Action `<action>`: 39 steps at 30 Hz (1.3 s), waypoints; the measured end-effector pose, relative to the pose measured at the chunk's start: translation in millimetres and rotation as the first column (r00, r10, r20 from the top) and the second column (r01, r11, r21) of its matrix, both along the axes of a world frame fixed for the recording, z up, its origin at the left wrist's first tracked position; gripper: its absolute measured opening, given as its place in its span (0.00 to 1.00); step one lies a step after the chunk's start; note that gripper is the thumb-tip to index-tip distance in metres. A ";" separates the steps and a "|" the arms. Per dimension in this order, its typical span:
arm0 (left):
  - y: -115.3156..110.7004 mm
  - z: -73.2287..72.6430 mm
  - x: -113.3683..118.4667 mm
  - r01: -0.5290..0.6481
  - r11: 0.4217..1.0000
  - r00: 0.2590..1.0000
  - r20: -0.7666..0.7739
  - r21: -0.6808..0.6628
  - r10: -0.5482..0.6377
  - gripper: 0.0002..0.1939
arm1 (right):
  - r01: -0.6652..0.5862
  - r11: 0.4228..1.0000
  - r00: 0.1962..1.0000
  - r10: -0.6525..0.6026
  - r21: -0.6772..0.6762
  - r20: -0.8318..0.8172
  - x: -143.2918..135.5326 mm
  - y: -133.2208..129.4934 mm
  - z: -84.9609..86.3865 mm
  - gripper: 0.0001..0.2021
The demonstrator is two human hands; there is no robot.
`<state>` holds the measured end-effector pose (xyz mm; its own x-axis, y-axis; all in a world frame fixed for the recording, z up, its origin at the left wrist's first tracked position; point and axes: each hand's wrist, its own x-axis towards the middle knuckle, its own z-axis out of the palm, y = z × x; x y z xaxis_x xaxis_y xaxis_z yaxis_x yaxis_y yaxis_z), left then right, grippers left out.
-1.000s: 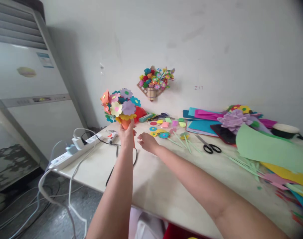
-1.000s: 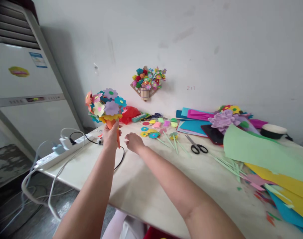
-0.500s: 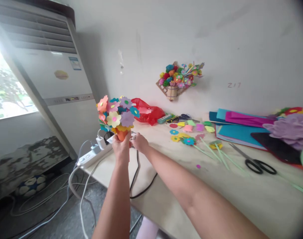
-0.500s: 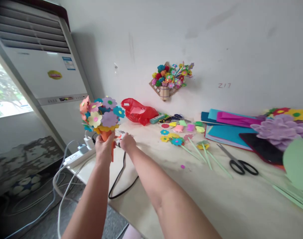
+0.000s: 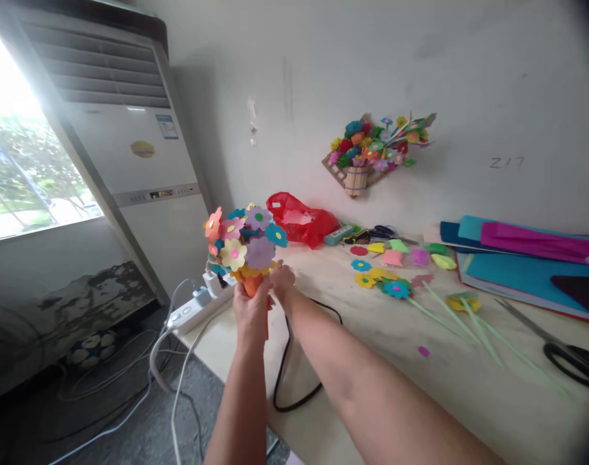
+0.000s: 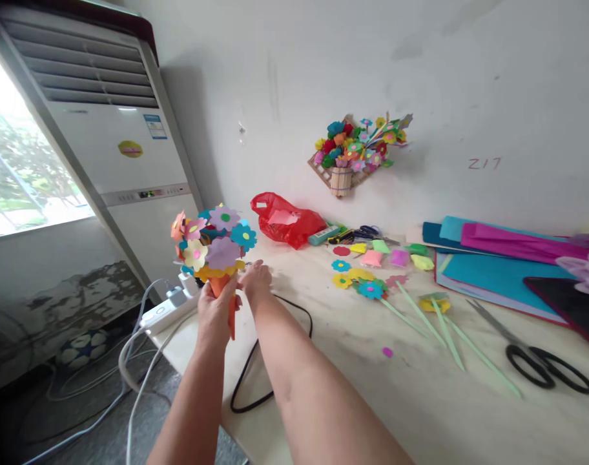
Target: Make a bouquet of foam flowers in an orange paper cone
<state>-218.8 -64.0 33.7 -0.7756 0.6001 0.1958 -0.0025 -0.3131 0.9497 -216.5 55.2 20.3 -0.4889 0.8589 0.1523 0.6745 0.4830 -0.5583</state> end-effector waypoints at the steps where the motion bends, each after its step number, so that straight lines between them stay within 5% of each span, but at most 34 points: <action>1: 0.2 0.5 0.1 0.007 1.000 1.000 0.008 0.014 -0.007 0.21 | 0.046 0.997 0.999 -0.046 -0.067 0.000 2.1 3.1 1.1 0.23; 7: -2.0 16.2 3.2 -0.009 0.992 0.999 0.049 0.127 0.003 0.20 | 0.138 0.968 0.964 -0.180 -0.210 -0.195 32.4 7.7 1.8 0.23; 12: 0.7 31.4 14.1 -0.036 0.972 0.995 0.094 0.231 0.014 0.21 | 0.183 0.930 0.773 -0.337 -0.320 -0.538 65.7 9.2 7.9 0.28; 18: 16.7 42.5 48.3 0.018 0.952 0.995 0.090 0.304 -0.047 0.21 | 0.035 0.913 0.666 -0.324 -0.406 -0.672 129.7 9.5 35.3 0.16; 20: 26.0 43.2 63.8 0.075 0.945 0.991 0.082 0.319 -0.106 0.21 | -0.124 0.896 0.500 -0.315 -0.427 -0.807 159.9 3.5 43.7 0.19; 22: 36.6 40.8 80.5 0.157 0.941 0.977 0.090 0.300 -0.191 0.22 | -0.156 0.911 0.433 -0.283 -0.381 -0.856 191.1 -4.6 49.5 0.18; 27: 59.5 23.6 124.0 0.359 0.903 0.919 0.079 0.238 -0.386 0.23 | 0.078 0.974 0.388 -0.226 -0.213 -0.893 259.6 -25.6 55.1 0.19; 31: 70.0 11.9 154.6 0.467 0.861 0.875 0.034 0.200 -0.483 0.23 | 0.083 0.981 0.367 -0.193 -0.175 -0.910 301.8 -34.1 57.7 0.19; 36: 78.1 6.9 178.8 0.522 0.841 0.850 -0.007 0.142 -0.527 0.24 | 0.286 0.958 0.531 -0.161 -0.004 -0.832 343.7 -32.2 58.4 0.19; 39: 80.0 3.5 185.5 0.535 0.837 0.844 -0.028 0.112 -0.536 0.24 | 0.291 0.956 0.589 -0.154 0.031 -0.793 360.5 -36.1 58.0 0.19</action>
